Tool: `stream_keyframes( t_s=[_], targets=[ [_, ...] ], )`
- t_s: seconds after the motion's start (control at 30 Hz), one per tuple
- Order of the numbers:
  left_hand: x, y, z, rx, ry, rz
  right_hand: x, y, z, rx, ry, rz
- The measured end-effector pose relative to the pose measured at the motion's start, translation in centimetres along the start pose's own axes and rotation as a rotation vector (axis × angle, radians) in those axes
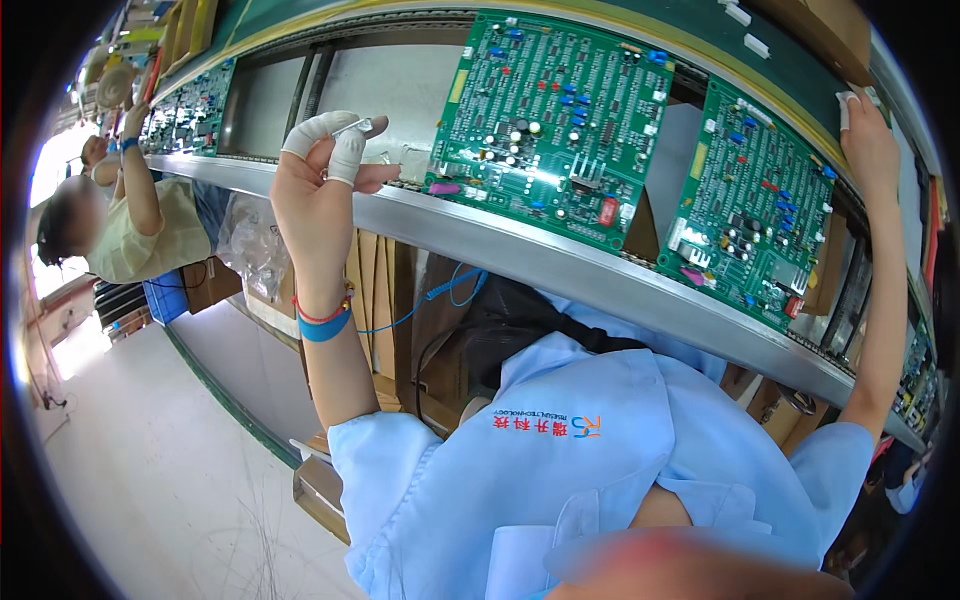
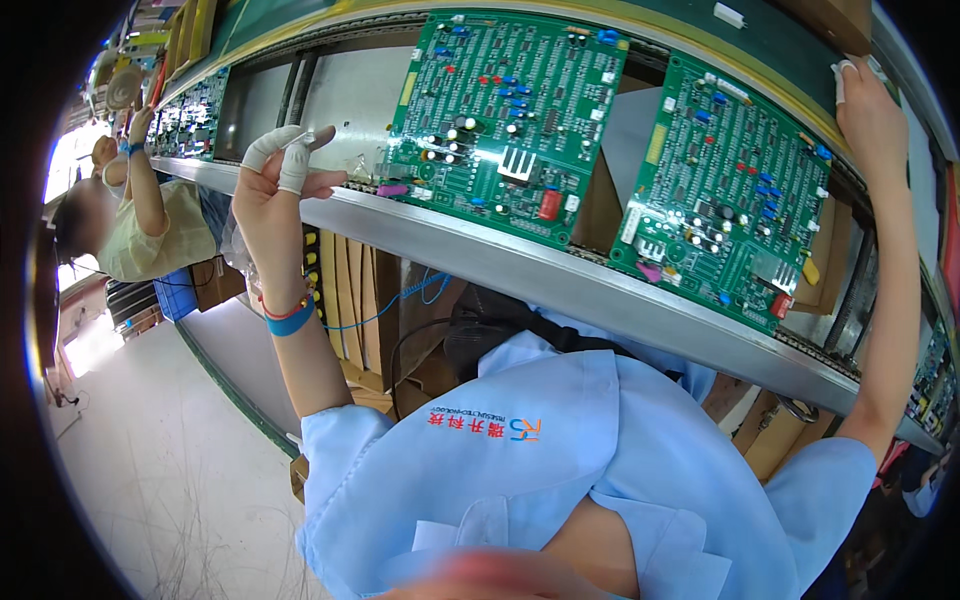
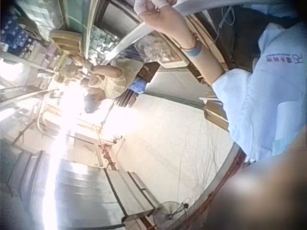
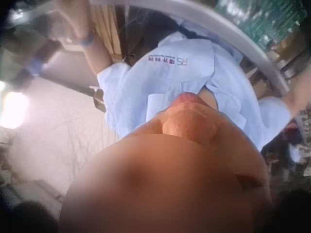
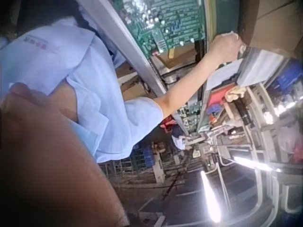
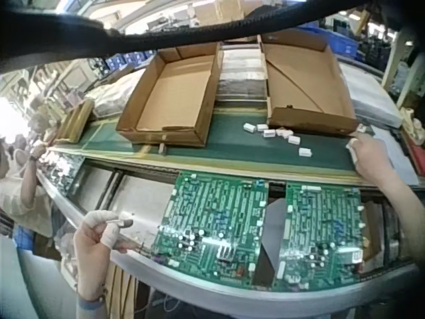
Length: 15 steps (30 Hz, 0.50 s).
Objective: Assembling electronic components onto printed circuit boards (PCBs) on a conveyor line.
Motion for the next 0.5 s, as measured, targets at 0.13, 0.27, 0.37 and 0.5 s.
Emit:
stream_keyframes(
  t_s=[0.13,0.27,0.37,0.5],
  targets=[
    [-1.0,-1.5,-3.3,-0.162,0.123,0.022,-0.6,0.3,0.3,0.036,0.052,-0.077],
    [-1.1,-0.7,-2.8,-0.172,0.054,-0.052,0.2,0.6,0.5,-0.033,0.061,-0.123],
    [-1.7,-0.5,-2.8,-0.127,-0.13,-0.154,0.9,1.1,2.6,0.026,-0.012,-0.04],
    [-1.5,0.0,-2.5,-0.166,-0.266,-0.163,0.6,1.9,5.2,-0.207,0.146,-0.3]
  ],
)
Point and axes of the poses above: each hand's wrist, its own x-axis away from the middle knuckle, its own y-axis out of the palm, z = x × y, the point moved 1 cm from there along -x, towards the middle knuckle, and after that the axes turned 4 degrees about -z, right-handed, at the moved point
